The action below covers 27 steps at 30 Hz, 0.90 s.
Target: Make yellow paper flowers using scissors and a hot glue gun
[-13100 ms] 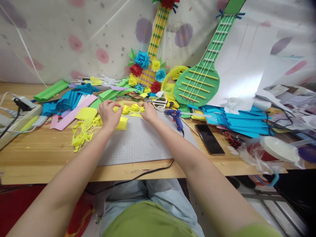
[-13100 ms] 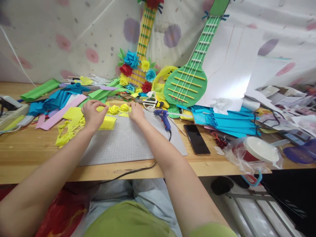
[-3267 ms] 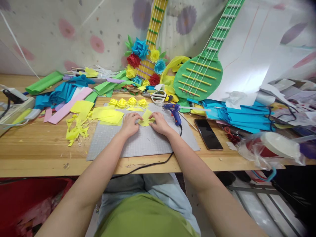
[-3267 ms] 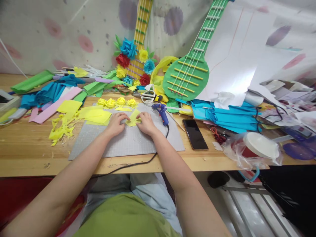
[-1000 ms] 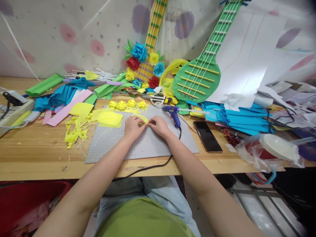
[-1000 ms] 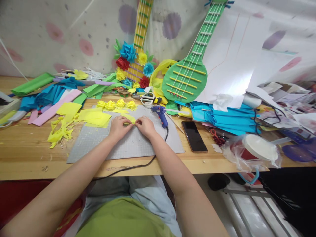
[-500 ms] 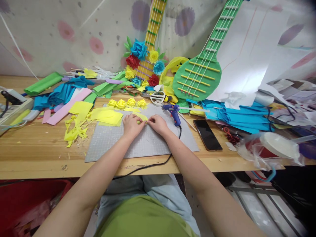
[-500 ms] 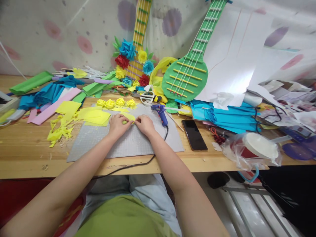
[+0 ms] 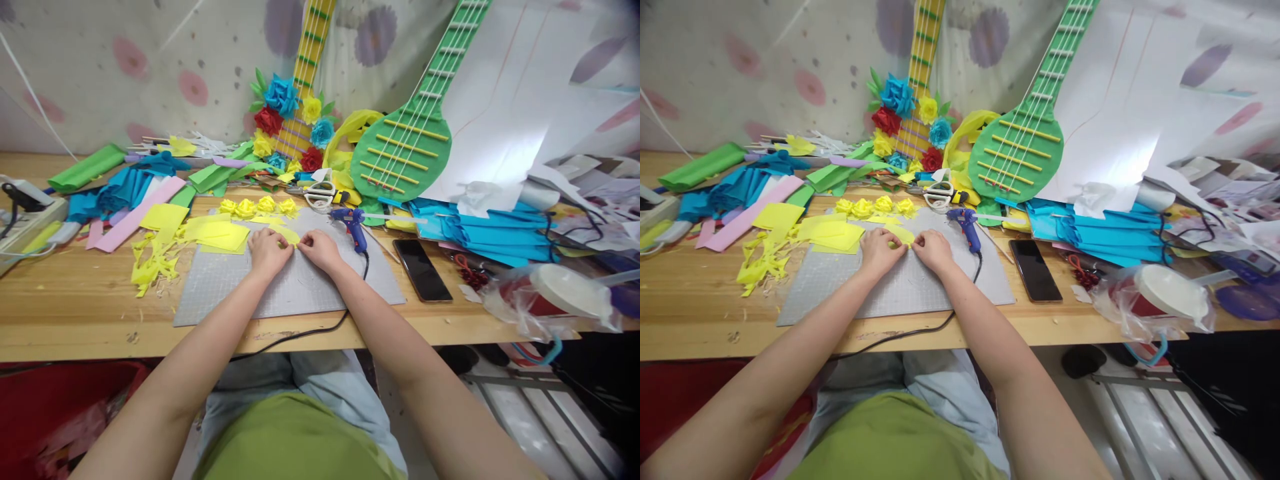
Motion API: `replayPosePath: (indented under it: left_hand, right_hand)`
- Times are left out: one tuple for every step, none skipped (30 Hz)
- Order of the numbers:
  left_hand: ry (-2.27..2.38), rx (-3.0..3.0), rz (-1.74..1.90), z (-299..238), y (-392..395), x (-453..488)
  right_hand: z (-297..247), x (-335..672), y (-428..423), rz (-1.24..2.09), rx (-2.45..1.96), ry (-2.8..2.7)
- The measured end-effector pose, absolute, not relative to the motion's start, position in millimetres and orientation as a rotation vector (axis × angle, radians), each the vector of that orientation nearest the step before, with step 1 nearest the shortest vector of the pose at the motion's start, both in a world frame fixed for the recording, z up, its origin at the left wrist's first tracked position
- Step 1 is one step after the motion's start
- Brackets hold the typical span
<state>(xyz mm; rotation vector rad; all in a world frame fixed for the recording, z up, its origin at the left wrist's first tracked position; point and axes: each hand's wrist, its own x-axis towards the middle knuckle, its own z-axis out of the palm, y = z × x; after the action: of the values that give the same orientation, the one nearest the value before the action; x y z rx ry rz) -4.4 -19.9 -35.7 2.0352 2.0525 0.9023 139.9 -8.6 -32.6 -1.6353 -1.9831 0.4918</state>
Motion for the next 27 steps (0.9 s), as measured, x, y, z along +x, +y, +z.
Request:
replayPosePath:
  left_hand:
    - [2.055,2.031,0.892,-35.6,-19.7,-4.4]
    - [2.057,2.027,0.882,-35.3,-19.7,-4.4]
    - [2.061,2.022,0.873,-34.9,-19.8,-4.4]
    - [2.064,2.017,0.867,-34.3,-20.1,-4.3]
    - [2.067,2.013,0.864,-33.7,-20.4,-4.1]
    - [2.068,2.012,0.863,-33.1,-20.8,-4.0]
    - [2.068,2.014,0.863,-32.5,-21.2,-3.8]
    - [2.069,2.017,0.861,-32.0,-21.5,-3.6]
    - [2.07,2.021,0.859,-31.6,-21.9,-3.4]
    - [2.072,2.023,0.855,-31.3,-22.1,-3.2]
    - [2.075,2.024,0.852,-31.1,-22.3,-3.1]
    - [2.078,2.024,0.849,-30.9,-22.4,-3.1]
    - [2.08,2.025,0.845,-30.6,-22.5,-3.1]
    - [2.082,2.025,0.841,-30.4,-22.5,-3.2]
    - [2.082,2.025,0.838,-30.1,-22.5,-3.3]
    - [2.081,2.024,0.836,-29.9,-22.5,-3.4]
    - [2.076,2.025,0.835,-29.6,-22.5,-3.5]
    - [2.065,2.03,0.832,-29.4,-22.5,-3.4]
    - [2.052,2.04,0.826,-29.3,-22.5,-3.3]
    - [2.036,2.056,0.818,-29.2,-22.6,-3.1]
    - [2.022,2.074,0.807,-29.3,-22.7,-2.8]
    - [2.015,2.09,0.798,-29.4,-22.9,-2.4]
    - [2.014,2.103,0.789,-29.5,-23.1,-2.0]
    - [2.019,2.111,0.782,-29.5,-23.4,-1.7]
    - [2.025,2.116,0.778,-29.5,-23.7,-1.4]
    - [2.031,2.119,0.773,-29.4,-23.9,-1.2]
    - [2.034,2.119,0.77,-29.2,-24.0,-1.0]
  right_hand:
    - [-32.7,139.8,-8.5,0.491,-1.637,-1.983]
    - [-32.6,139.8,-8.5,0.491,-1.637,-1.984]
    - [-32.5,139.7,-8.5,0.49,-1.636,-1.986]
    - [-32.4,139.6,-8.5,0.49,-1.635,-1.986]
    - [-32.3,139.5,-8.5,0.488,-1.636,-1.985]
    - [-32.3,139.4,-8.5,0.486,-1.636,-1.984]
    - [-32.3,139.3,-8.4,0.483,-1.639,-1.981]
    - [-32.4,139.1,-8.4,0.482,-1.641,-1.98]
    - [-32.4,138.9,-8.5,0.481,-1.644,-1.98]
    - [-32.4,138.7,-8.5,0.481,-1.647,-1.98]
    - [-32.2,138.5,-8.6,0.48,-1.649,-1.979]
    - [-32.0,138.3,-8.8,0.479,-1.651,-1.979]
    - [-31.5,138.1,-9.0,0.477,-1.653,-1.977]
    - [-31.0,137.9,-9.3,0.475,-1.655,-1.977]
    - [-30.3,137.7,-9.6,0.475,-1.658,-1.979]
    - [-29.5,137.6,-9.9,0.476,-1.661,-1.984]
    - [-28.6,137.5,-10.3,0.478,-1.666,-1.99]
    - [-27.7,137.4,-10.7,0.48,-1.671,-1.996]
    - [-26.9,137.3,-11.1,0.481,-1.676,-2.001]
    - [-26.2,137.2,-11.6,0.481,-1.68,-2.004]
    - [-25.7,137.2,-12.0,0.479,-1.685,-2.005]
    - [-25.4,137.1,-12.3,0.477,-1.688,-2.007]
    - [-25.4,137.1,-12.6,0.473,-1.691,-2.008]
    - [-25.5,137.0,-12.7,0.468,-1.692,-2.009]
    - [-25.9,137.0,-12.9,0.461,-1.689,-2.013]
    - [-26.3,136.9,-13.0,0.453,-1.686,-2.017]
    - [-26.7,136.8,-13.0,0.443,-1.684,-2.02]
